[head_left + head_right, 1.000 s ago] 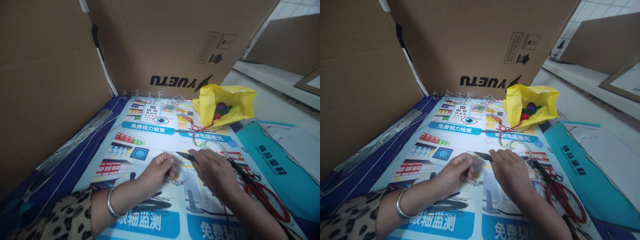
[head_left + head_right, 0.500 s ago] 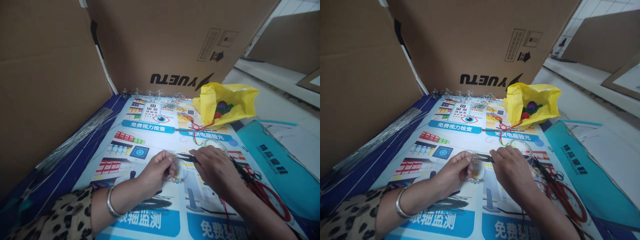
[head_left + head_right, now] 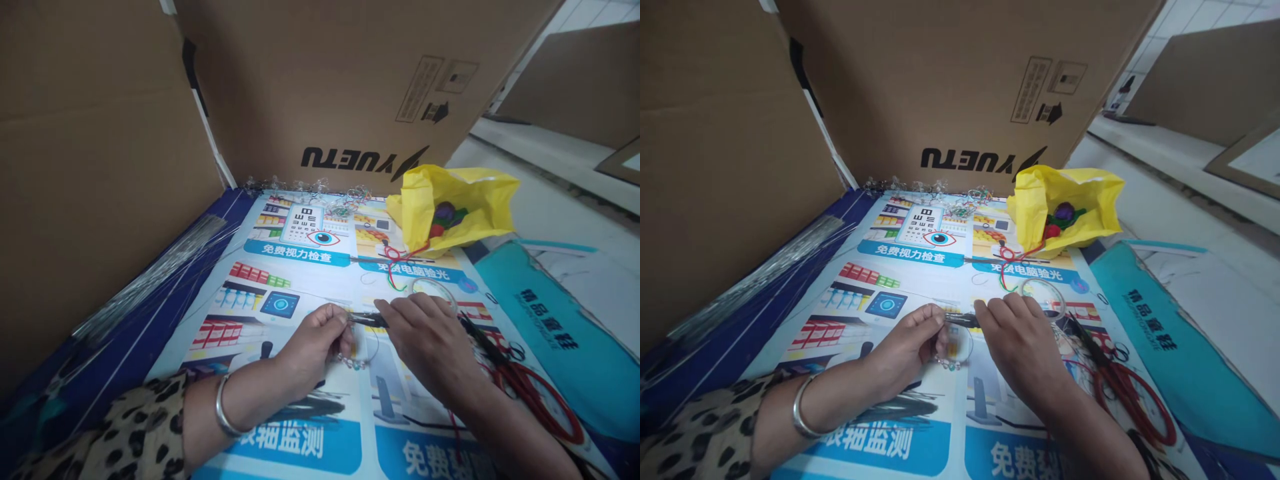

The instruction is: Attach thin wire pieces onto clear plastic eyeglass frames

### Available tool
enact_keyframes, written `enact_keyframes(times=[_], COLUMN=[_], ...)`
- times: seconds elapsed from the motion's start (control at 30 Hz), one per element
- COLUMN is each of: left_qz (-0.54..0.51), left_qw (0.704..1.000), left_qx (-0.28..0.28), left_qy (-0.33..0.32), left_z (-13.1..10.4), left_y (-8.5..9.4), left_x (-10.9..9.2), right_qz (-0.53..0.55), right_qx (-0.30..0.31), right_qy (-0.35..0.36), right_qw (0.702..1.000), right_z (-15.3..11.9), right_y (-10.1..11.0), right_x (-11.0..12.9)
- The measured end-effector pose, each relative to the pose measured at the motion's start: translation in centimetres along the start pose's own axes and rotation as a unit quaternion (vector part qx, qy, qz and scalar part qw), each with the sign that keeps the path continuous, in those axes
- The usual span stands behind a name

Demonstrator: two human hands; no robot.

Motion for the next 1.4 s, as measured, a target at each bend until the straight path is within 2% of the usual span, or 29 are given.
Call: enact_keyframes(times=[0.37,0.87,1.0,1.13,1.4], left_qz=[-0.017,0.001,0.003,0.010,0.015], left_qw=[1.000,1.000,1.000,1.000,1.000], left_qx=[0.010,0.016,0.017,0.017,0.016], left_qy=[-0.001,0.008,0.016,0.022,0.011], left_z=[0.14,0.03,-0.08,-0.14,-0.13], left_y=[0.29,0.09,0.08,-0.03,0.05], left_x=[0.38,0.23,0.18,0.05,-0.10], right_qz=[-0.010,-0.005,0.029,0.075,0.081], right_qx=[-0.045,0.004,0.016,0.015,0.003], right_qy=[0.031,0.028,0.014,0.005,0.017], right_qw=[0.998,1.000,0.999,0.997,0.997], right_z=[-0.23,0.05,0.12,0.34,0.48], right_y=[0.06,0.02,-0.03,-0.06,0.23], right_x=[-0.09,-0.32,-0.63,-0.86,-0.93])
Point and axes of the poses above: each hand's wrist, its own z-axis towards the middle knuckle, its own y-axis out of the back of the hand, x = y × z, the point moved 2 cm from there along z, towards the middle knuckle, and after that the axes turned 3 degrees about y, right-handed, at the moved point
